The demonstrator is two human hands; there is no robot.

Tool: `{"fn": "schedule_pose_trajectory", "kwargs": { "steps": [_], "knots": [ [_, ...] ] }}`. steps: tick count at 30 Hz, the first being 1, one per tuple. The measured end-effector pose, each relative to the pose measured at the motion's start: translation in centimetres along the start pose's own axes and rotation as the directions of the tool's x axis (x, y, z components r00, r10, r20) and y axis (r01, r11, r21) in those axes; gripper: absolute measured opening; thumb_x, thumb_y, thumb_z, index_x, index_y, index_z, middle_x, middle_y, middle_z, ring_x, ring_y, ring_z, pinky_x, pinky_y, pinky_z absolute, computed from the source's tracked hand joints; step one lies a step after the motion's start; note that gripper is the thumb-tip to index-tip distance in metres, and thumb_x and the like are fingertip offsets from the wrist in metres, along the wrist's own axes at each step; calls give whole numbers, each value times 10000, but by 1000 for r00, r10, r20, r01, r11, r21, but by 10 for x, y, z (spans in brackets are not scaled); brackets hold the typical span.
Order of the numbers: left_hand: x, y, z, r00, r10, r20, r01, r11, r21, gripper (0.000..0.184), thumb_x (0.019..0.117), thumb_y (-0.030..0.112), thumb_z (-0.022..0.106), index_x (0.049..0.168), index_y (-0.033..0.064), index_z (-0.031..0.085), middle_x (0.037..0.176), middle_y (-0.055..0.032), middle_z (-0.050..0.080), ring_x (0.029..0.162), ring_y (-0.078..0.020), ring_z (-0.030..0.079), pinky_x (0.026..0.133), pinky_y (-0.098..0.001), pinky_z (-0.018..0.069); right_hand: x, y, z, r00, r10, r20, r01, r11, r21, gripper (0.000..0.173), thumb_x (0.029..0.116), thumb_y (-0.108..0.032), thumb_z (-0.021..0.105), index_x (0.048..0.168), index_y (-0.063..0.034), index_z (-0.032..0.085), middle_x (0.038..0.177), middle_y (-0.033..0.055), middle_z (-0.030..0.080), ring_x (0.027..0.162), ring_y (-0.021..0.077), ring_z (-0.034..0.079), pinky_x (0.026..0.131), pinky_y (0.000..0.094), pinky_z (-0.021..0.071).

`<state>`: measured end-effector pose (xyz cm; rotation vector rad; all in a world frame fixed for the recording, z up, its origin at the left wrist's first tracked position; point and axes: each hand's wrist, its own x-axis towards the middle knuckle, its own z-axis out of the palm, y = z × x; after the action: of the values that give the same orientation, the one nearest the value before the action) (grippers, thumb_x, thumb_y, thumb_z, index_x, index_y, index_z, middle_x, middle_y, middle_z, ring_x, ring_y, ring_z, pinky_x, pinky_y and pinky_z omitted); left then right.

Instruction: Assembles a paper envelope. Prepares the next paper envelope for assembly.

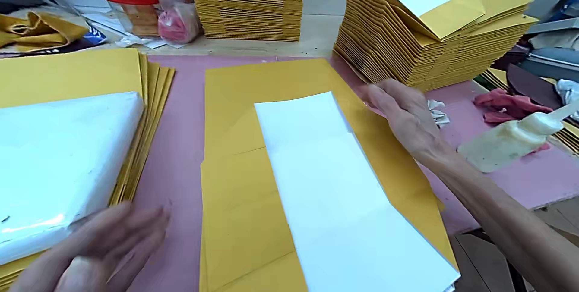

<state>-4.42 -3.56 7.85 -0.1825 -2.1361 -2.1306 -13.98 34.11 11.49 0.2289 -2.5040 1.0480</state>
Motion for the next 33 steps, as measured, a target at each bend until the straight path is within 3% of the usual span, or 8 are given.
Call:
{"fn": "schedule_pose_trajectory", "kwargs": {
  "steps": [3,6,8,12,15,20,24,33],
  "knots": [
    [22,-11,26,991,-126,42,119,983,136,583,1074,212,314,1542,-103,169,1545,-152,425,1350,-81,512,1123,-288,441,-34,18,-6,966,257,26,-257,966,7,440,1096,-334,371,1358,-36,562,1232,104,659,1098,133,634,939,379,515],
    [19,-9,53,993,-86,85,46,919,392,569,1051,148,355,1507,-168,228,1362,-243,515,1111,62,568,952,-158,484,-65,15,-3,958,281,56,-281,960,-11,535,1073,-444,355,1491,-132,474,1404,44,590,1186,106,607,958,366,517],
    [18,-9,57,988,-71,141,5,907,421,569,1049,117,357,1486,-215,206,1362,-317,498,1130,48,570,976,-148,469,-75,18,-2,962,271,28,-270,962,-35,583,1055,-492,375,1505,-132,464,1419,25,576,1213,59,586,981,298,506],
    [24,-1,46,955,-50,293,-98,878,469,658,1030,111,450,1484,-250,139,1480,-408,355,1358,-127,486,1119,-225,399,-78,26,-14,992,125,-25,-127,987,-103,670,1032,-502,486,1515,-41,438,1495,100,527,1310,84,551,1057,268,486],
    [44,14,51,937,210,280,-348,637,688,541,987,123,594,1351,-251,451,1391,-469,436,1321,-420,508,1109,-385,425,-61,16,-22,978,-185,-95,173,978,-120,458,975,-212,665,1319,79,576,1391,180,584,1230,167,629,1032,291,544],
    [103,13,79,787,234,571,-607,457,650,353,977,287,559,1096,0,728,1051,-181,654,929,-283,629,752,-438,496,-14,-10,-7,858,-448,250,473,880,-47,175,870,-156,748,964,-10,732,903,67,694,792,65,632,711,165,512],
    [137,-7,91,729,152,668,-634,518,574,278,908,442,593,937,186,699,864,69,596,787,-83,583,658,-316,464,13,-18,3,761,-257,596,281,958,54,227,832,-224,820,938,-46,727,820,20,665,751,47,604,664,184,466],
    [148,-10,99,707,40,706,-574,616,539,132,824,402,696,776,284,661,774,153,544,752,35,562,618,-167,435,38,-28,7,617,-56,785,42,998,39,114,834,-66,822,849,-24,717,726,14,654,635,23,588,574,152,465]
  ]
}}
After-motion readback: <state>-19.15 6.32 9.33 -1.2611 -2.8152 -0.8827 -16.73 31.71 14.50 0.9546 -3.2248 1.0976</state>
